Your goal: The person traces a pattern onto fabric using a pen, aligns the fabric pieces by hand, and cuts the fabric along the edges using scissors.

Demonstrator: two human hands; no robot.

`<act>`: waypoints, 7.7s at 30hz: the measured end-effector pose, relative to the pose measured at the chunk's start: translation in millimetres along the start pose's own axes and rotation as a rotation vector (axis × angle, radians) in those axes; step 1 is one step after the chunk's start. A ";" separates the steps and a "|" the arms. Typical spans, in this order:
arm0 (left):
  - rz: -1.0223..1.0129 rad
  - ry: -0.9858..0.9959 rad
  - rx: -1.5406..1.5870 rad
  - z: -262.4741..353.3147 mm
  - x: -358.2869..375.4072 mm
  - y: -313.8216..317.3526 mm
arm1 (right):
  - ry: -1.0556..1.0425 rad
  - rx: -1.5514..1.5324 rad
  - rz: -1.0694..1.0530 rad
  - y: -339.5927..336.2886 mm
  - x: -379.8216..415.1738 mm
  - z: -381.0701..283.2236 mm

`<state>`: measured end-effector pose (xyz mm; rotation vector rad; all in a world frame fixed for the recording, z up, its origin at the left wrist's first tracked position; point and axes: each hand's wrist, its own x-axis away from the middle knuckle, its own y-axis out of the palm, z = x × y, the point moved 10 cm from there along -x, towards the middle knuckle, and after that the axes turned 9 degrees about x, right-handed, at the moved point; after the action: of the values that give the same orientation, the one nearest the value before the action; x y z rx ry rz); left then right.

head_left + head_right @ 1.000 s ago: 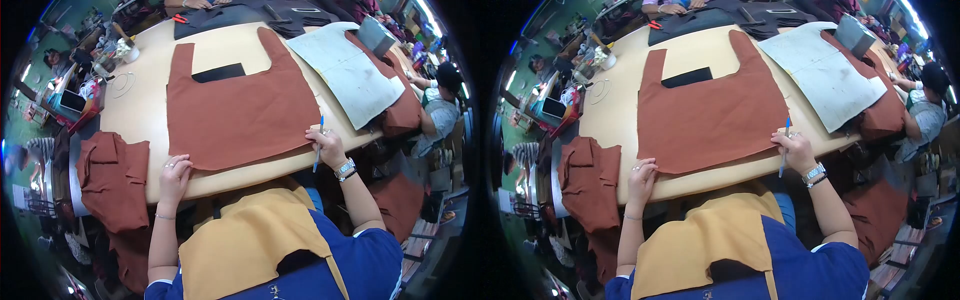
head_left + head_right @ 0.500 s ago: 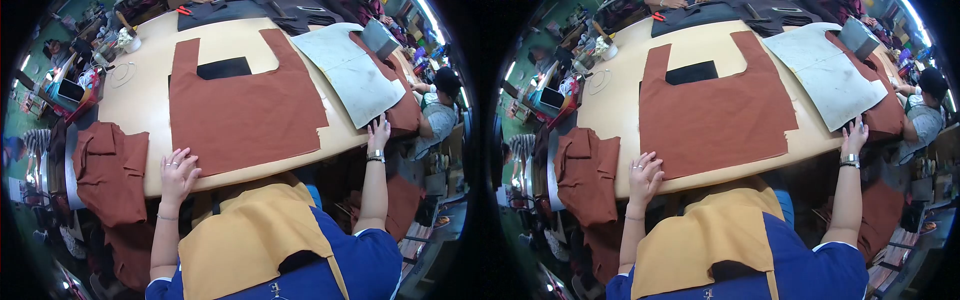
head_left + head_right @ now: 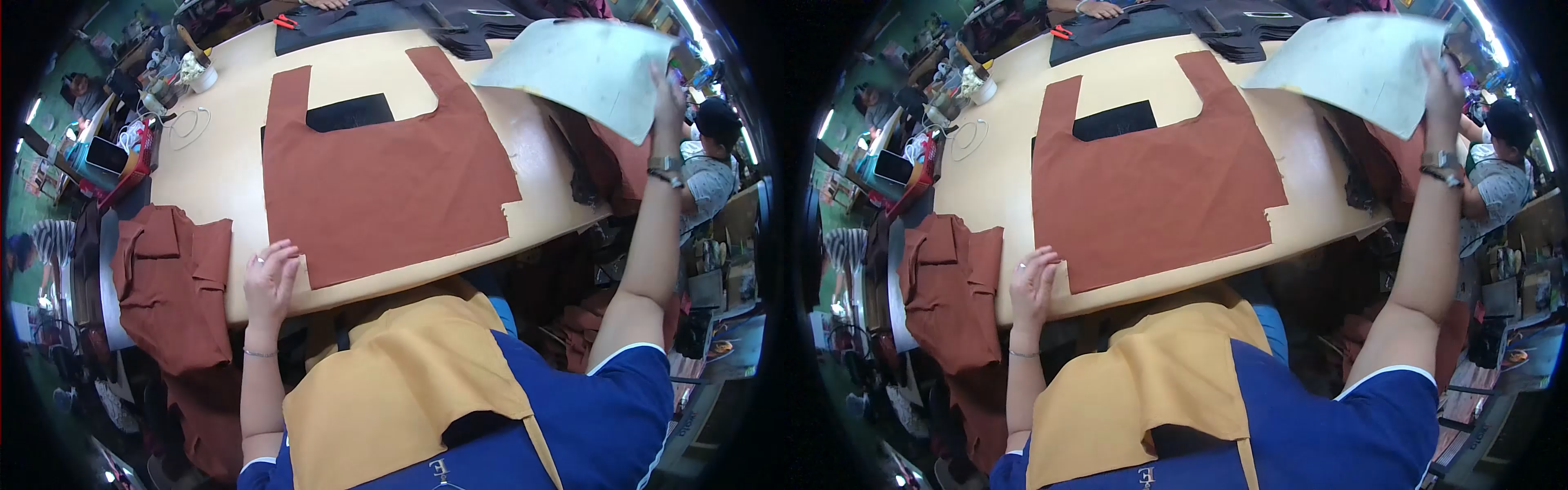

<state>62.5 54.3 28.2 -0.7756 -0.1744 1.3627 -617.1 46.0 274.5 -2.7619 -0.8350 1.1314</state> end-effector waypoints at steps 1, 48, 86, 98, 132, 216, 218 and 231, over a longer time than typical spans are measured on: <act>0.020 0.016 0.072 4.6 -7.1 -3.2 | -0.010 0.094 -0.038 9.0 -4.2 -35.5; 0.059 -0.500 0.205 -101.9 -76.2 0.0 | 0.328 0.209 -0.750 183.6 267.5 111.9; -0.025 -0.434 0.169 -114.1 -83.2 0.0 | 0.363 0.208 -0.867 179.6 259.4 113.7; 0.015 -0.491 0.225 -123.0 -77.5 0.3 | 0.416 0.057 -0.816 182.4 264.5 132.6; -0.522 0.062 -0.298 8.1 -228.9 161.0 | 0.247 -0.314 -0.756 362.2 272.4 26.6; -0.253 -0.205 -0.443 -28.5 -171.9 99.8 | 0.090 0.049 -0.528 334.5 203.6 108.9; -0.259 -0.211 -0.452 -28.5 -172.2 100.1 | 0.067 0.079 -0.530 333.9 203.5 100.2; -0.259 -0.208 -0.456 -29.1 -171.4 99.5 | 0.102 0.037 -0.542 338.6 203.0 116.9</act>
<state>-42.9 -114.1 2.4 -0.9490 -0.7440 1.1653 -417.7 -161.1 -20.2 -2.3105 -1.4087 0.8783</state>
